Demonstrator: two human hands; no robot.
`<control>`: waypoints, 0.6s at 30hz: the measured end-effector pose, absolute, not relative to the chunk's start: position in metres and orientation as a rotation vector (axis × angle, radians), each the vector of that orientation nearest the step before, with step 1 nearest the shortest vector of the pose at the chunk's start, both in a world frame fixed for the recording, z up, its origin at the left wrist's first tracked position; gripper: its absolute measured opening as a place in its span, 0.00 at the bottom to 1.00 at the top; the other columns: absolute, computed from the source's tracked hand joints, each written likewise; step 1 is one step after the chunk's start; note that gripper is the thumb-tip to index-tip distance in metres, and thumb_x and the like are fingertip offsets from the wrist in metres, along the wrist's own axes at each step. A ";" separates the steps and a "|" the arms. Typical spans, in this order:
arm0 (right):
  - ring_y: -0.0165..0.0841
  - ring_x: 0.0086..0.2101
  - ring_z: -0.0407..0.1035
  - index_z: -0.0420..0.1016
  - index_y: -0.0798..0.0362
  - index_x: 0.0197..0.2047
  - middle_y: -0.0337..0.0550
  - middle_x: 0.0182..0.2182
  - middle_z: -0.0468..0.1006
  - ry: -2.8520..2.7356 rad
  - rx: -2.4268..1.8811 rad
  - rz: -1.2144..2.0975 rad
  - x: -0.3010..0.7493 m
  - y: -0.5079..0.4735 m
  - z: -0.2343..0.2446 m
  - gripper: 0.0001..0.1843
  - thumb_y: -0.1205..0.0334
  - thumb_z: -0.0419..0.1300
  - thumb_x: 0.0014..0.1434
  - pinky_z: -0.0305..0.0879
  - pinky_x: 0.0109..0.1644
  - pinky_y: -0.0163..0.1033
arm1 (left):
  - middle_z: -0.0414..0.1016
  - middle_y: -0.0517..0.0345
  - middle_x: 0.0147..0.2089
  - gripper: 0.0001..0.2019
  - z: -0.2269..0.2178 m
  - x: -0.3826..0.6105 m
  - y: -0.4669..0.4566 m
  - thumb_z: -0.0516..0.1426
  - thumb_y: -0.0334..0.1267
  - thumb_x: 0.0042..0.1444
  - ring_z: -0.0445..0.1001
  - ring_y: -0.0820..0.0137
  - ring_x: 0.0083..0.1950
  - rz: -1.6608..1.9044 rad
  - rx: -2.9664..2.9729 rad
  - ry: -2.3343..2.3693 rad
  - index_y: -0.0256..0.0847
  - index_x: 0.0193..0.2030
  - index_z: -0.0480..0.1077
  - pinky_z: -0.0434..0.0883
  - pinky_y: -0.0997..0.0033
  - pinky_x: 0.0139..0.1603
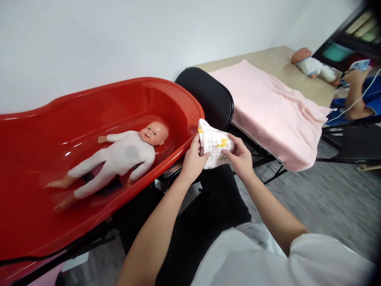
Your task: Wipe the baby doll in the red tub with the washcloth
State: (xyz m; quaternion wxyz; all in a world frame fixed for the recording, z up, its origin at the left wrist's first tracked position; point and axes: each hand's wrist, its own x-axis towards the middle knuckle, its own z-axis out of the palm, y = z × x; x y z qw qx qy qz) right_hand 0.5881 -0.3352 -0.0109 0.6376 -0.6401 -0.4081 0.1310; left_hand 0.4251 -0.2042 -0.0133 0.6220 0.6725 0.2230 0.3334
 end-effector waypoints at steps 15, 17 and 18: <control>0.43 0.48 0.77 0.88 0.46 0.39 0.48 0.48 0.81 -1.126 -1.710 0.089 0.589 -0.350 0.021 0.13 0.46 0.75 0.63 0.77 0.57 0.52 | 0.80 0.51 0.53 0.10 -0.011 0.420 -0.202 0.63 0.21 0.64 0.81 0.62 0.56 1.140 1.971 0.513 0.42 0.43 0.78 0.78 0.61 0.62; 0.44 0.50 0.79 0.83 0.48 0.36 0.47 0.48 0.84 -0.942 -1.628 0.340 0.587 -0.349 0.022 0.18 0.43 0.77 0.60 0.78 0.57 0.51 | 0.81 0.49 0.58 0.09 -0.010 0.422 -0.202 0.64 0.24 0.64 0.81 0.60 0.61 1.037 1.790 0.500 0.42 0.45 0.76 0.77 0.59 0.66; 0.43 0.46 0.80 0.81 0.48 0.36 0.46 0.45 0.85 -0.824 -1.573 0.480 0.585 -0.348 0.022 0.20 0.42 0.78 0.59 0.79 0.54 0.49 | 0.82 0.49 0.59 0.08 -0.010 0.423 -0.203 0.65 0.27 0.65 0.82 0.60 0.61 0.954 1.675 0.492 0.42 0.48 0.75 0.77 0.59 0.65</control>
